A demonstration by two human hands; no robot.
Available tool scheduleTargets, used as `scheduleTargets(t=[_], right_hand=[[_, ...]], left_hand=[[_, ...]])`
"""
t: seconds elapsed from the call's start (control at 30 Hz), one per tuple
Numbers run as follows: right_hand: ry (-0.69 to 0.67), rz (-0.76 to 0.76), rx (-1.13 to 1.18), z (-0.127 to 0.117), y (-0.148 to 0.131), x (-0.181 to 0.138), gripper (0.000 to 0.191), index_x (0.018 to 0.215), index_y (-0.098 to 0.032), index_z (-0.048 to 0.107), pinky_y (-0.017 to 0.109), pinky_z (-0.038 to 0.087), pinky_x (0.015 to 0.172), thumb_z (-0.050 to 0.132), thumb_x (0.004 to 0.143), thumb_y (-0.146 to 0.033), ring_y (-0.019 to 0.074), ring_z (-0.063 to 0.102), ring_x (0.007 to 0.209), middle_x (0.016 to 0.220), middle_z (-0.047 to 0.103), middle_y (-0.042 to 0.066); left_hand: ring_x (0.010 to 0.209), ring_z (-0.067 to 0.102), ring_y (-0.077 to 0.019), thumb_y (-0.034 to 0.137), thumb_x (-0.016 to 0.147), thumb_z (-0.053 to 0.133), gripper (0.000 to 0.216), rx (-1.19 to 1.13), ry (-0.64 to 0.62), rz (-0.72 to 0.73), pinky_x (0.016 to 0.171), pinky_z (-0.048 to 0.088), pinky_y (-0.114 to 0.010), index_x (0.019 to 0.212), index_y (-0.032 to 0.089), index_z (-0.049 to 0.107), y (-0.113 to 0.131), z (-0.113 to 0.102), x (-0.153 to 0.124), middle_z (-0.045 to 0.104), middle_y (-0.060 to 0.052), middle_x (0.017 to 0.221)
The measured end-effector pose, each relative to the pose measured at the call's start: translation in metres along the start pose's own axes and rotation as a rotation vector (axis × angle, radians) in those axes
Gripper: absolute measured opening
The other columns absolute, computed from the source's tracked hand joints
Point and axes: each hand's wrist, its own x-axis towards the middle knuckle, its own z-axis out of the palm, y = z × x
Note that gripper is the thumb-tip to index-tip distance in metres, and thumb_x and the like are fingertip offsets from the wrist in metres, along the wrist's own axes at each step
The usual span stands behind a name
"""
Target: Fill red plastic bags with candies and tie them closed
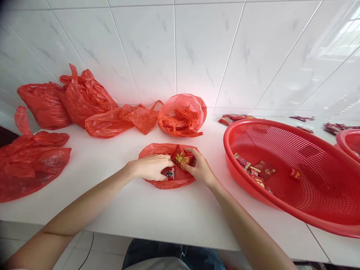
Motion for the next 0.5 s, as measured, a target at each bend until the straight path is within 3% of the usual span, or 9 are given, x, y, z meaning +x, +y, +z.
scheduleTargets(t=[0.17, 0.37, 0.5], right_hand=[[0.012, 0.019, 0.067, 0.002, -0.001, 0.0, 0.051, 0.124, -0.023, 0.056, 0.041, 0.055, 0.09, 0.072, 0.076, -0.024, 0.024, 0.067, 0.102, 0.12, 0.066, 0.008], [0.028, 0.053, 0.169, 0.001, -0.019, -0.004, 0.048, 0.12, -0.022, 0.06, 0.041, 0.054, 0.09, 0.074, 0.074, -0.025, 0.024, 0.067, 0.101, 0.111, 0.07, 0.007], [0.066, 0.114, 0.264, 0.002, -0.024, -0.005, 0.047, 0.116, -0.022, 0.061, 0.036, 0.055, 0.083, 0.076, 0.072, -0.027, 0.0221, 0.068, 0.093, 0.102, 0.073, 0.005]], left_hand=[[0.077, 0.059, -0.0204, 0.035, 0.07, 0.068, 0.021, -0.097, -0.015, 0.036, 0.058, 0.037, -0.028, 0.079, 0.022, 0.054, -0.007, -0.008, 0.0, 0.063, -0.001, 0.079], [0.067, 0.056, -0.0161, 0.05, 0.069, 0.072, 0.033, -0.241, 0.092, -0.039, 0.055, 0.035, -0.026, 0.078, 0.022, 0.056, -0.018, -0.023, -0.007, 0.061, 0.003, 0.071], [0.07, 0.06, -0.017, 0.054, 0.063, 0.075, 0.041, -0.247, -0.03, -0.107, 0.054, 0.037, -0.025, 0.083, 0.022, 0.059, -0.03, -0.028, -0.013, 0.066, 0.001, 0.077]])
